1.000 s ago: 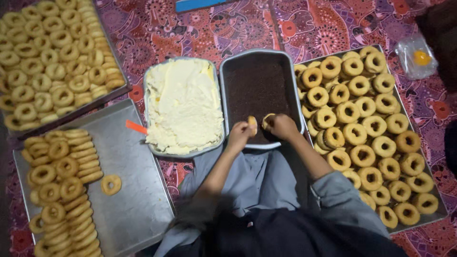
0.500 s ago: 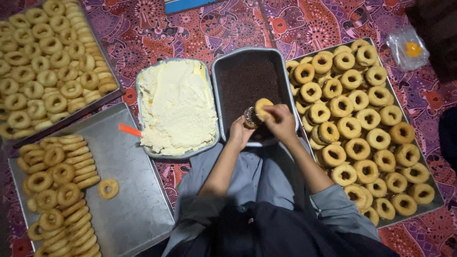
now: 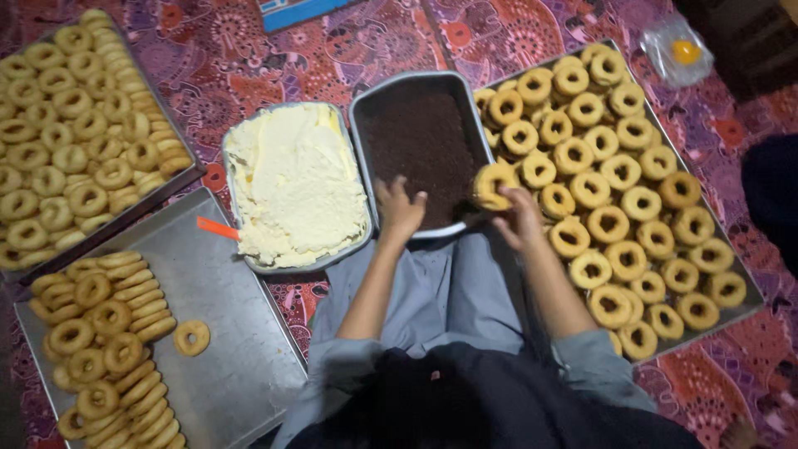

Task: The person sits on the floor and repeatedly picks up ring-shaped donuts, splits them open, fills them with a white cream from a tray, and places them into a tray of dark crumbs. The filled donuts are then arranged on a metal tray.

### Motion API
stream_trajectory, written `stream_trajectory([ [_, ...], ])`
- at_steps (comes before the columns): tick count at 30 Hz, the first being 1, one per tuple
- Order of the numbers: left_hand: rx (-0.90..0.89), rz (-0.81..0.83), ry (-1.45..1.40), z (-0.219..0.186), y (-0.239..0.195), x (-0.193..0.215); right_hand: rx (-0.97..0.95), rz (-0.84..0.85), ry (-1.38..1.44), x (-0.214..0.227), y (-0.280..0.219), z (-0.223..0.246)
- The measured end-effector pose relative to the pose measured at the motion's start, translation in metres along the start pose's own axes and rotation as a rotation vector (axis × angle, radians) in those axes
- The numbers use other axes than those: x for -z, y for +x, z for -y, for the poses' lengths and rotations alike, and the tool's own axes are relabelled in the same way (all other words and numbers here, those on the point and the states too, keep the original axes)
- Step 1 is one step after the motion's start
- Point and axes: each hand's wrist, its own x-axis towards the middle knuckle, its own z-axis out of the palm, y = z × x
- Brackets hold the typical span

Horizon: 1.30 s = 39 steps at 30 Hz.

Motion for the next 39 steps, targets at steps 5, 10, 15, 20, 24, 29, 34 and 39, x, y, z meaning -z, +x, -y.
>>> stream_trajectory([
  [5, -0.039, -0.169, -0.210, 0.047, -0.023, 0.056, 0.561, -0.187, -0.473, 0.179, -0.114, 0.017],
  [10, 0.229, -0.302, -0.869, 0.123, -0.077, 0.110, 0.359, -0.561, 0.237, 0.254, -0.254, 0.006],
  [15, 0.258, -0.511, -0.916, 0.199, -0.125, 0.131, -0.020, -0.879, 0.167, 0.260, -0.280, -0.031],
  [20, 0.378, -0.674, -1.015, 0.278, -0.169, 0.141, 0.075, -0.671, 0.215, 0.276, -0.257, -0.045],
  [24, 0.654, -0.849, -0.953, 0.329, -0.200, 0.164, 0.053, -0.722, 0.132, 0.276, -0.243, -0.030],
  [29, 0.728, -1.004, -0.659, 0.385, -0.206, 0.203, 0.047, -0.833, 0.025, 0.261, -0.224, -0.013],
  [34, 0.960, -1.110, -0.060, 0.430, -0.187, 0.256, 0.145, -0.919, -0.050, 0.236, -0.196, 0.017],
  [39, 1.009, -0.756, 0.202, 0.443, -0.160, 0.267, 0.334, -0.432, 0.146, 0.138, -0.099, 0.039],
])
